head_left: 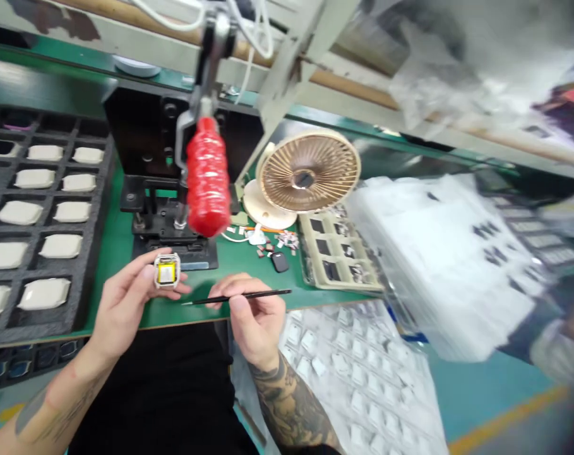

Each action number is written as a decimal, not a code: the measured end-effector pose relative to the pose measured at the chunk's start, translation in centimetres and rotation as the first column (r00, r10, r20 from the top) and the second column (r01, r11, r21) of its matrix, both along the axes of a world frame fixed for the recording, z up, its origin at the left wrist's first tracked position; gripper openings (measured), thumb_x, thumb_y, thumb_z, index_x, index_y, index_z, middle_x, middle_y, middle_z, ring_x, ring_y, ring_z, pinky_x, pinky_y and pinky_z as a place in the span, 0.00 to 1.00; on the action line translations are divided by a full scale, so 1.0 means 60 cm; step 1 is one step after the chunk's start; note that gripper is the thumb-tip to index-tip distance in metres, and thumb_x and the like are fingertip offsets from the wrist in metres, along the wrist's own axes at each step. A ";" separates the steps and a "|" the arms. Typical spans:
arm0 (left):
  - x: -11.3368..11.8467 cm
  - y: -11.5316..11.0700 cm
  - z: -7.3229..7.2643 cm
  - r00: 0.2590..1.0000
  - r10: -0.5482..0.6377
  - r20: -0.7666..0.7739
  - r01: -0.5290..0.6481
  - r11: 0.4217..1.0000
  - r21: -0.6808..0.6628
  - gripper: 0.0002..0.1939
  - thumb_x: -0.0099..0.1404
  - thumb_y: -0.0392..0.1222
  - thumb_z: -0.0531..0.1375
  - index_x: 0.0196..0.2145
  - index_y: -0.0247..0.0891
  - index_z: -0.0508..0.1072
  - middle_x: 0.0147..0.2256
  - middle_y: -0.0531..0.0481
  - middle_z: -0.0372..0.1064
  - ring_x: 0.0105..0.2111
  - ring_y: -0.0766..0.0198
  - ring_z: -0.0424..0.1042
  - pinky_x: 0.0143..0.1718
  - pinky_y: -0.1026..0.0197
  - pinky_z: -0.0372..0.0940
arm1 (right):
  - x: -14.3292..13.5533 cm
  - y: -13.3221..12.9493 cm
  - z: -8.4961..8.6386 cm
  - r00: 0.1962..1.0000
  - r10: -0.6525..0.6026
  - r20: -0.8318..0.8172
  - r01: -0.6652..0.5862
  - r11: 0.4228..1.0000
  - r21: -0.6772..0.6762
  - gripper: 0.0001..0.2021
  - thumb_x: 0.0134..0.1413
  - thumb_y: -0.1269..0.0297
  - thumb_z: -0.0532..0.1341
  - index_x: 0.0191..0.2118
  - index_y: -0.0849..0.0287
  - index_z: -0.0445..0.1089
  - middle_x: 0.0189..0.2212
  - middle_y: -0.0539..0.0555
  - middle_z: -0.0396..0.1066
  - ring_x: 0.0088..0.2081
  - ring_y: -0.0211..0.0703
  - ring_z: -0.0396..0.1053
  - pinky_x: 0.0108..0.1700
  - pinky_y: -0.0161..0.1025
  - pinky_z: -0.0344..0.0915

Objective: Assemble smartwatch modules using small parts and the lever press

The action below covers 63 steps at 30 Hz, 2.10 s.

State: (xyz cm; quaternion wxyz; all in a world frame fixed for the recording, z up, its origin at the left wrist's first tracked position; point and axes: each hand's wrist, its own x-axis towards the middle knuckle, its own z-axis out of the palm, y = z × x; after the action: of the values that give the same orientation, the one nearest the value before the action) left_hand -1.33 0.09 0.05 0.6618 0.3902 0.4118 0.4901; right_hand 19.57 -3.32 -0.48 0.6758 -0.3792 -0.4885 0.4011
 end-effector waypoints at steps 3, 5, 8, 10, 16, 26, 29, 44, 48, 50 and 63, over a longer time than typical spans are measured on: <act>0.000 0.003 -0.002 0.999 -0.028 -0.018 0.028 0.999 0.019 0.27 0.80 0.54 0.66 0.66 0.33 0.78 0.46 0.35 0.88 0.43 0.44 0.90 0.43 0.50 0.85 | 0.016 -0.002 0.007 0.990 -0.123 0.068 0.122 0.992 0.014 0.07 0.74 0.59 0.69 0.47 0.55 0.82 0.40 0.57 0.83 0.38 0.45 0.83 0.37 0.43 0.85; 0.001 0.002 -0.002 0.999 -0.036 -0.025 0.037 0.998 0.041 0.26 0.80 0.54 0.67 0.65 0.32 0.78 0.46 0.35 0.88 0.42 0.44 0.90 0.42 0.51 0.85 | 0.018 0.003 0.006 0.984 -0.156 0.086 0.155 0.988 0.025 0.05 0.73 0.62 0.69 0.48 0.54 0.83 0.43 0.57 0.83 0.39 0.44 0.84 0.39 0.43 0.86; 0.003 -0.001 -0.002 0.999 -0.032 -0.029 0.033 0.998 0.055 0.26 0.80 0.54 0.66 0.65 0.32 0.78 0.46 0.35 0.88 0.42 0.46 0.90 0.41 0.52 0.84 | 0.008 0.014 0.001 0.986 -0.142 0.091 0.142 0.990 0.001 0.06 0.73 0.60 0.70 0.49 0.55 0.83 0.45 0.58 0.84 0.40 0.45 0.84 0.41 0.43 0.86; 0.004 -0.003 -0.004 0.999 -0.026 -0.032 0.028 0.998 0.060 0.26 0.80 0.55 0.66 0.65 0.32 0.78 0.46 0.35 0.88 0.41 0.46 0.90 0.41 0.51 0.84 | 0.000 0.021 -0.001 0.988 -0.122 0.096 0.126 0.991 -0.038 0.08 0.73 0.59 0.70 0.49 0.55 0.83 0.45 0.58 0.84 0.41 0.46 0.85 0.42 0.45 0.87; 0.003 0.002 -0.002 1.000 -0.010 -0.030 0.011 0.999 0.048 0.28 0.79 0.57 0.66 0.64 0.32 0.79 0.46 0.34 0.88 0.43 0.45 0.90 0.43 0.51 0.85 | -0.017 0.030 0.005 0.999 -0.037 0.031 0.040 0.993 -0.114 0.07 0.73 0.59 0.70 0.46 0.57 0.83 0.43 0.57 0.84 0.38 0.45 0.86 0.43 0.43 0.87; -0.008 0.003 -0.001 0.957 -0.037 -0.288 0.030 0.999 -0.028 0.31 0.71 0.57 0.74 0.65 0.40 0.78 0.46 0.41 0.89 0.43 0.45 0.90 0.47 0.50 0.87 | 0.170 -0.065 0.072 0.997 -0.072 -0.003 0.072 0.997 0.019 0.20 0.68 0.50 0.71 0.30 0.54 0.68 0.19 0.45 0.66 0.18 0.38 0.67 0.20 0.36 0.67; -0.001 0.003 -0.012 0.915 -0.126 -0.383 0.145 0.989 0.021 0.36 0.71 0.61 0.73 0.69 0.43 0.75 0.47 0.42 0.89 0.43 0.44 0.90 0.49 0.46 0.87 | 0.311 -0.059 0.122 0.869 -0.438 0.230 0.421 0.899 0.121 0.27 0.61 0.43 0.74 0.24 0.54 0.64 0.15 0.43 0.61 0.16 0.37 0.62 0.21 0.38 0.64; 0.020 -0.018 -0.012 0.828 -0.064 -0.557 0.163 0.978 0.130 0.22 0.71 0.62 0.71 0.57 0.51 0.81 0.51 0.49 0.88 0.46 0.42 0.88 0.55 0.40 0.86 | 0.146 0.009 0.007 0.114 -0.362 0.925 -0.184 0.907 0.378 0.15 0.77 0.73 0.60 0.59 0.55 0.79 0.47 0.56 0.83 0.49 0.48 0.79 0.46 0.45 0.75; 0.016 -0.015 -0.014 0.809 -0.084 -0.582 0.199 0.971 0.136 0.21 0.71 0.63 0.70 0.57 0.54 0.81 0.52 0.51 0.88 0.48 0.40 0.89 0.59 0.37 0.85 | 0.186 0.018 0.023 0.023 -0.226 0.974 -0.147 0.963 0.226 0.17 0.78 0.73 0.57 0.64 0.58 0.75 0.53 0.57 0.83 0.52 0.45 0.78 0.51 0.44 0.76; 0.011 -0.012 -0.025 0.803 -0.080 -0.591 0.217 0.962 0.164 0.22 0.72 0.63 0.69 0.58 0.54 0.81 0.52 0.51 0.88 0.48 0.41 0.89 0.58 0.38 0.85 | 0.241 0.013 0.052 -0.003 -0.177 0.984 0.044 0.983 0.177 0.18 0.78 0.73 0.55 0.63 0.56 0.76 0.54 0.57 0.83 0.55 0.44 0.78 0.57 0.43 0.75; 0.030 -0.015 -0.046 0.885 -0.103 -0.454 0.209 0.959 0.189 0.22 0.81 0.58 0.63 0.64 0.46 0.74 0.53 0.45 0.86 0.46 0.55 0.88 0.51 0.55 0.81 | 0.482 0.092 0.107 -0.178 0.384 0.906 0.726 0.673 -0.143 0.08 0.62 0.78 0.67 0.42 0.62 0.82 0.36 0.61 0.83 0.35 0.42 0.75 0.41 0.39 0.60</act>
State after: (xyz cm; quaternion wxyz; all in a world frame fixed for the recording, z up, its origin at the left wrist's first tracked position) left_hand 0.47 -0.80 -2.71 0.5388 0.5976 0.4573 0.3788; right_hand 48.47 2.18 5.96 -0.0875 -0.8291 -0.5521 -0.0039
